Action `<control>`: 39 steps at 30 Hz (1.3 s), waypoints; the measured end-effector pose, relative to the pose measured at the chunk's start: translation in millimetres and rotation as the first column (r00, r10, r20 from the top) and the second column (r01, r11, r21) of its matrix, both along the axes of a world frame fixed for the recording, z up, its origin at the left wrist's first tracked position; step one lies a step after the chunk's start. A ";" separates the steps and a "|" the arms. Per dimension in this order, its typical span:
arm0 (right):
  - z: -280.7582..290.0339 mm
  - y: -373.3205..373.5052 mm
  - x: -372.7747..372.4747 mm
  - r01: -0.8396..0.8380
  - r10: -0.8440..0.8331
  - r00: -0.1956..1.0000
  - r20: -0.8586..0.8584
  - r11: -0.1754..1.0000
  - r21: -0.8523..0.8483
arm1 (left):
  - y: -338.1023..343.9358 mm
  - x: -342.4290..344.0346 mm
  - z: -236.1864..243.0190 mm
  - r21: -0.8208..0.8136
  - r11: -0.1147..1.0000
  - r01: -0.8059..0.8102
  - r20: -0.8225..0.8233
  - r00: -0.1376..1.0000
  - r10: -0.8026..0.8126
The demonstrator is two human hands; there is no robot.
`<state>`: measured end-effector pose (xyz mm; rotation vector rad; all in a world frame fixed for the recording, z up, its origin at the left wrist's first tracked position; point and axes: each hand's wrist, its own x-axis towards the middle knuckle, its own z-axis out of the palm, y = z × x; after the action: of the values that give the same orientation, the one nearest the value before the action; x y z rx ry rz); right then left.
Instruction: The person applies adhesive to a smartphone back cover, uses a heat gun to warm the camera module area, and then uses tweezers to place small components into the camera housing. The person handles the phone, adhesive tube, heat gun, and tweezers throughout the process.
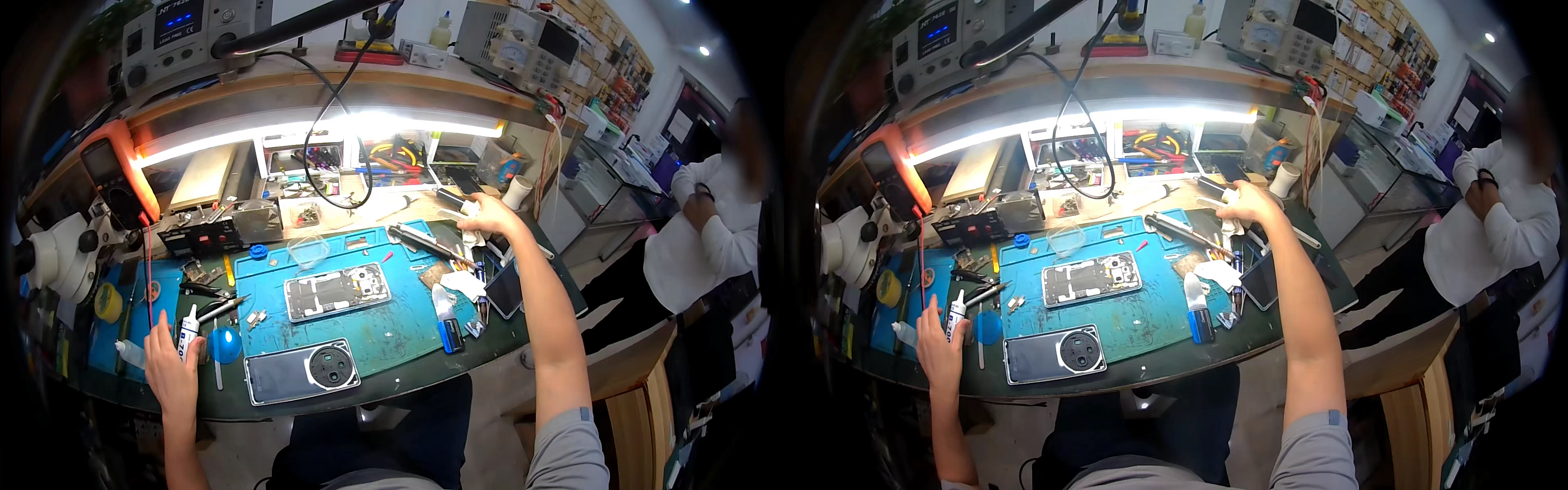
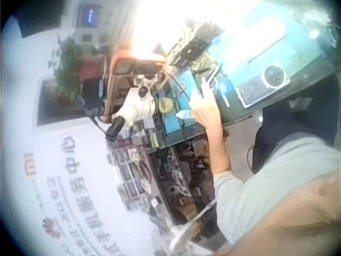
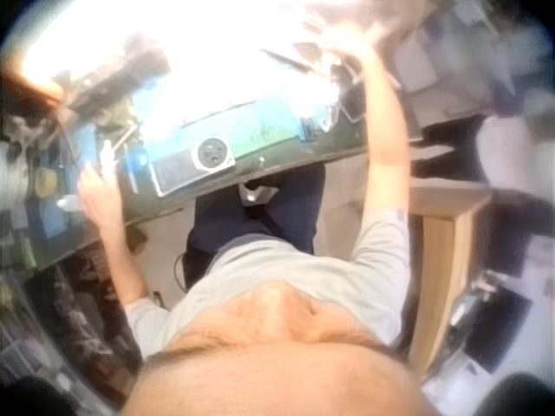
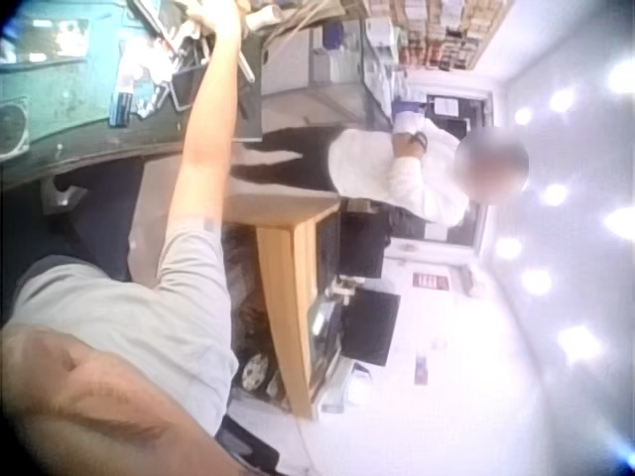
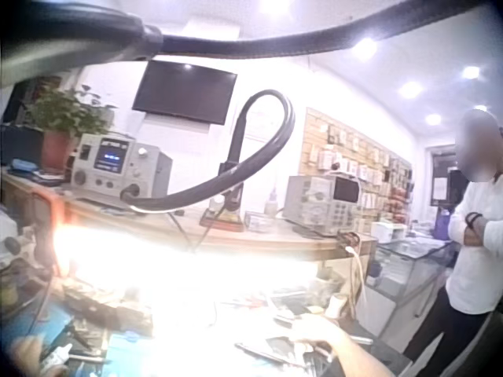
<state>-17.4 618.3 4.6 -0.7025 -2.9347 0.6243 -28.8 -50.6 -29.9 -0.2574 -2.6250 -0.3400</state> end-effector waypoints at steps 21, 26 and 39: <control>86.6 -163.5 171.1 -0.125 0.504 0.847 -0.165 0.493 0.861 | 243.0 58.4 105.7 0.104 0.463 0.880 -0.194 0.475 -0.858; 108.3 -226.7 243.0 -0.249 0.563 0.824 -0.070 0.470 0.847 | 300.4 110.5 107.7 0.448 0.238 0.862 0.093 0.220 -0.971; -18.6 -269.7 315.3 -0.459 -0.209 0.784 -0.585 0.440 -0.772 | 269.4 214.1 13.4 0.896 -0.049 0.442 -0.058 0.006 -0.998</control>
<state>297.9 348.6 -13.9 -0.1528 -1.8279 2.0560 185.3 218.8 -16.5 -1.8718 -2.0343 -2.3403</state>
